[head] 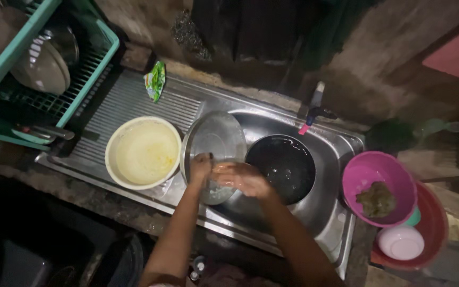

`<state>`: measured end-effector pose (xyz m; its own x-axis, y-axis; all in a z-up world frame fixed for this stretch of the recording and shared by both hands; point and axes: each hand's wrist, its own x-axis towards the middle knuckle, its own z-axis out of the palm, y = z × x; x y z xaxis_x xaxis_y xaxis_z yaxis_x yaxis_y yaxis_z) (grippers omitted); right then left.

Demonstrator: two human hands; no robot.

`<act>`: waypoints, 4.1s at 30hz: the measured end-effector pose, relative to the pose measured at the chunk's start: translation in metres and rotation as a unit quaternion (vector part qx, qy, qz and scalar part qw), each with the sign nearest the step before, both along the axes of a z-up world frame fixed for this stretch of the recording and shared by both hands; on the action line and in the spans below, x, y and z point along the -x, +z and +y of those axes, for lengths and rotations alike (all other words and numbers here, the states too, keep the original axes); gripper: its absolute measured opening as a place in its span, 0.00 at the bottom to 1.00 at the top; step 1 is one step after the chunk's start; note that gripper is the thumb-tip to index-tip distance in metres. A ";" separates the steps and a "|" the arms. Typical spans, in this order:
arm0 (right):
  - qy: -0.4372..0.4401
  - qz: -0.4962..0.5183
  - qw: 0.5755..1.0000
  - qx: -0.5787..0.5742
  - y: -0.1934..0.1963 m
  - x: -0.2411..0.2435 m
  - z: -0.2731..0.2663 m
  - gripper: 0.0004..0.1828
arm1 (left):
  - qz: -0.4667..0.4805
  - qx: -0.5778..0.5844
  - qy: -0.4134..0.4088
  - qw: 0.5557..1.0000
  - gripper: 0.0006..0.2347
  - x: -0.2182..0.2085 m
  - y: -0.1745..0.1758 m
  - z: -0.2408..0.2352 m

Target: The person pours liquid from a large pot into a smaller pot on the stove. Then, they wash a metal pot lid with a sponge and soap at the sink, rinse it under running water, and place it into a red basin.

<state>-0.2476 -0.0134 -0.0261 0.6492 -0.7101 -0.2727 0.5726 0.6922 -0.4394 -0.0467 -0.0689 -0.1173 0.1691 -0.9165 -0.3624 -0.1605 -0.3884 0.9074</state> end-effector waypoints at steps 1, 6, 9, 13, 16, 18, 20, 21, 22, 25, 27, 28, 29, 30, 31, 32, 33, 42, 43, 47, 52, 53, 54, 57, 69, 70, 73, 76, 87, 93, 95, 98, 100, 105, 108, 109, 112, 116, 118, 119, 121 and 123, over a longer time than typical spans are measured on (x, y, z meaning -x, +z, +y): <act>-0.001 0.112 0.994 0.007 0.012 -0.009 0.000 0.26 | -0.005 -0.026 0.007 1.000 0.10 -0.003 -0.006 0.005; -0.120 0.334 0.927 0.122 0.005 0.012 0.006 0.26 | -0.225 0.032 0.022 0.974 0.13 -0.011 0.001 0.020; -0.266 0.467 0.842 0.036 -0.046 0.050 0.021 0.23 | -0.247 -0.038 -0.013 0.968 0.09 -0.001 0.025 0.026; -0.427 0.474 0.759 0.130 -0.088 0.099 0.035 0.19 | -0.234 0.062 0.004 0.970 0.09 0.008 0.052 0.035; -0.283 0.654 0.667 -0.218 -0.085 0.108 0.044 0.21 | -0.223 0.152 0.007 0.963 0.07 0.013 0.064 0.033; -0.317 0.437 0.839 -0.071 -0.062 0.085 0.033 0.20 | -0.177 0.173 0.014 0.969 0.06 0.018 0.076 0.026; -0.200 0.280 0.901 0.263 -0.024 0.065 0.020 0.23 | -0.188 0.176 0.006 0.966 0.06 0.019 0.094 0.021; -0.145 0.225 0.860 0.434 -0.005 0.054 0.011 0.26 | -0.193 0.178 0.002 0.965 0.07 0.020 0.105 0.019; -0.112 0.183 0.818 0.534 0.012 0.039 0.000 0.29 | -0.218 0.213 0.002 0.952 0.09 0.019 0.118 0.019; -0.170 0.232 0.909 0.301 0.043 -0.007 -0.014 0.25 | -0.304 0.285 -0.001 0.909 0.13 0.016 0.157 0.022; -0.200 0.256 0.936 0.136 0.041 -0.026 -0.024 0.23 | -0.378 0.292 -0.003 0.879 0.12 0.012 0.177 0.022; -0.211 0.265 0.939 0.052 0.035 -0.029 -0.027 0.22 | -0.398 0.293 0.018 0.869 0.14 0.011 0.184 0.020; -0.199 0.311 0.927 0.062 0.027 -0.029 -0.026 0.22 | -0.418 0.295 0.039 0.858 0.16 0.011 0.189 0.019; -0.185 0.358 0.912 0.071 0.016 -0.028 -0.020 0.22 | -0.437 0.295 0.059 0.848 0.17 0.010 0.191 0.019; -0.171 0.405 0.895 0.079 0.005 -0.029 -0.014 0.22 | -0.424 0.243 0.051 0.871 0.17 0.009 0.192 0.020; -0.158 0.442 0.869 0.155 -0.004 -0.030 -0.005 0.22 | -0.407 0.191 0.040 0.892 0.16 0.008 0.191 0.021; -0.144 0.475 0.837 0.229 -0.011 -0.030 0.005 0.21 | -0.390 0.138 0.028 0.910 0.15 0.009 0.190 0.021; -0.121 0.544 0.794 0.244 0.013 -0.058 0.047 0.27 | -0.282 0.189 -0.011 0.940 0.12 0.047 0.203 0.042; -0.138 0.541 0.793 0.245 0.015 -0.058 0.047 0.24 | -0.273 0.199 -0.029 0.941 0.11 0.051 0.205 0.043; -0.248 0.567 0.732 0.284 0.011 -0.053 0.049 0.14 | -0.199 0.187 -0.054 0.960 0.10 0.054 0.190 0.041; -0.415 0.363 0.814 0.185 0.012 0.006 0.043 0.12 | -0.143 0.190 0.039 0.971 0.15 0.020 0.125 0.032; -0.427 0.360 0.816 0.146 0.015 0.029 0.044 0.11 | -0.147 0.163 0.061 0.974 0.16 0.010 0.110 0.031; -0.444 0.366 0.810 0.113 0.020 0.054 0.044 0.10 | -0.151 0.136 0.083 0.976 0.16 0.000 0.097 0.031; -0.498 0.280 0.821 0.023 0.033 0.128 0.038 0.12 | -0.183 0.047 0.088 0.978 0.17 -0.023 0.076 0.035; -0.298 0.431 0.852 -0.020 -0.063 0.096 0.050 0.17 | 0.408 -0.035 0.257 0.876 0.15 -0.042 0.247 0.020; -0.308 0.352 0.879 -0.092 -0.070 0.092 0.049 0.18 | 0.381 0.007 0.252 0.890 0.14 -0.039 0.253 0.021; -0.333 0.283 0.872 -0.221 -0.086 0.094 0.050 0.21 | 0.304 0.101 0.238 0.917 0.12 -0.035 0.257 0.022; -0.366 0.291 0.827 -0.312 -0.098 0.107 0.058 0.20 | 0.242 0.125 0.226 0.935 0.10 -0.035 0.244 0.024; -0.204 0.127 0.971 0.013 -0.029 0.068 0.016 0.16 | 0.158 0.100 0.202 0.961 0.10 -0.009 0.188 0.013; -0.135 0.194 0.942 0.240 0.049 0.029 -0.024 0.22 | 0.160 0.096 0.166 0.968 0.10 0.008 0.183 0.011; -0.205 0.058 0.971 0.109 0.036 0.031 -0.021 0.27 | 0.157 0.095 0.167 0.969 0.10 0.010 0.186 0.007; -0.289 0.185 0.935 0.091 -0.017 0.055 -0.004 0.29 | 0.130 0.084 0.162 0.975 0.11 0.009 0.187 0.008; -0.321 0.390 0.852 -0.136 -0.057 0.074 0.007 0.29 | 0.137 0.083 0.162 0.974 0.12 0.007 0.185 0.010; -0.471 0.381 0.725 -0.327 -0.096 0.103 0.042 0.29 | 0.166 0.082 0.167 0.968 0.11 0.005 0.179 0.012; -0.427 0.203 0.835 -0.283 -0.066 0.091 0.046 0.29 | 0.157 0.108 0.176 0.966 0.13 0.005 0.174 0.011; -0.349 0.112 0.911 -0.189 -0.049 0.083 0.045 0.29 | 0.150 0.107 0.173 0.968 0.11 0.005 0.173 0.011; -0.132 -0.027 0.990 0.032 0.008 0.050 0.023 0.30 | 0.153 0.111 0.168 0.967 0.10 0.010 0.169 0.006; -0.081 0.161 0.983 -0.033 0.048 0.019 0.000 0.27 | 0.190 0.142 0.171 0.956 0.10 0.016 0.166 0.006; -0.127 0.251 0.959 -0.015 0.037 0.026 0.006 0.25 | 0.197 0.155 0.171 0.953 0.10 0.015 0.166 0.004; -0.164 0.261 0.951 0.022 0.024 0.041 0.017 0.23 | 0.199 0.157 0.172 0.952 0.10 0.014 0.166 0.002; -0.247 0.319 0.915 0.016 -0.014 0.064 0.031 0.20 | 0.180 0.176 0.165 0.953 0.09 0.009 0.165 0.002; -0.309 0.457 0.832 -0.060 -0.052 0.091 0.046 0.18 | 0.137 0.212 0.150 0.956 0.07 0.006 0.164 0.001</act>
